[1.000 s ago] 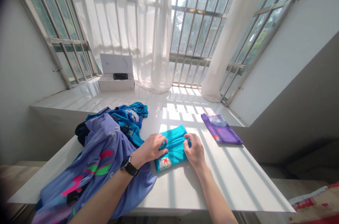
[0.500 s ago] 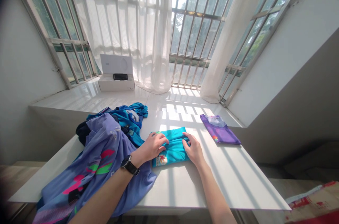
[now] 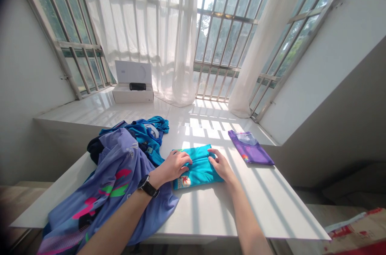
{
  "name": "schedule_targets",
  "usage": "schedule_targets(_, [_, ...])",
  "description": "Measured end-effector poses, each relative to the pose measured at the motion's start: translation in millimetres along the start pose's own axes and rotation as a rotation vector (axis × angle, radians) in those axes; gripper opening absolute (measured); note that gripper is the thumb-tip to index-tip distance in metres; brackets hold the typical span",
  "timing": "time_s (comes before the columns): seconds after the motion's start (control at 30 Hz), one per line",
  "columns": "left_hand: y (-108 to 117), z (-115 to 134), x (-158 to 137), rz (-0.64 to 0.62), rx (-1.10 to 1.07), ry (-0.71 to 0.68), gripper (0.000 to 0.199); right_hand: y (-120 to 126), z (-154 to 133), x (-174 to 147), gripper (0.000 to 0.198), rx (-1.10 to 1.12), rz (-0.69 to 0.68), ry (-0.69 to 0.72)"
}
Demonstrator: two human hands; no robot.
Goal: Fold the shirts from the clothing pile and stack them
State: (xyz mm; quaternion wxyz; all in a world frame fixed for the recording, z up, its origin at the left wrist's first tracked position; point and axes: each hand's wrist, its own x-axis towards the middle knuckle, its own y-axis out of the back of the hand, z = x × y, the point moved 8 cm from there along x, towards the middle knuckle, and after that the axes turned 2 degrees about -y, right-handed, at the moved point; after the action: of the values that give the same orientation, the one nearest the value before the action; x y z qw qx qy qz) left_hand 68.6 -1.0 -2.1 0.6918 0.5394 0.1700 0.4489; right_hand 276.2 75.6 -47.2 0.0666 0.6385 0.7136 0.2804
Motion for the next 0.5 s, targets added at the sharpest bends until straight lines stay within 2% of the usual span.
schedule_targets(0.17, [0,-2,0,0.006,-0.011,-0.005,0.019,-4,0,3,0.035,0.082,-0.061,-0.026])
schedule_targets(0.33, [-4,-5,1,0.008,-0.009,0.002,0.020,-2,-1,3,0.034,0.081,-0.028,-0.002])
schedule_targets(0.5, [-6,-8,1,0.019,-0.021,0.027,0.019,4,11,7,0.036,0.096,0.061,-0.067])
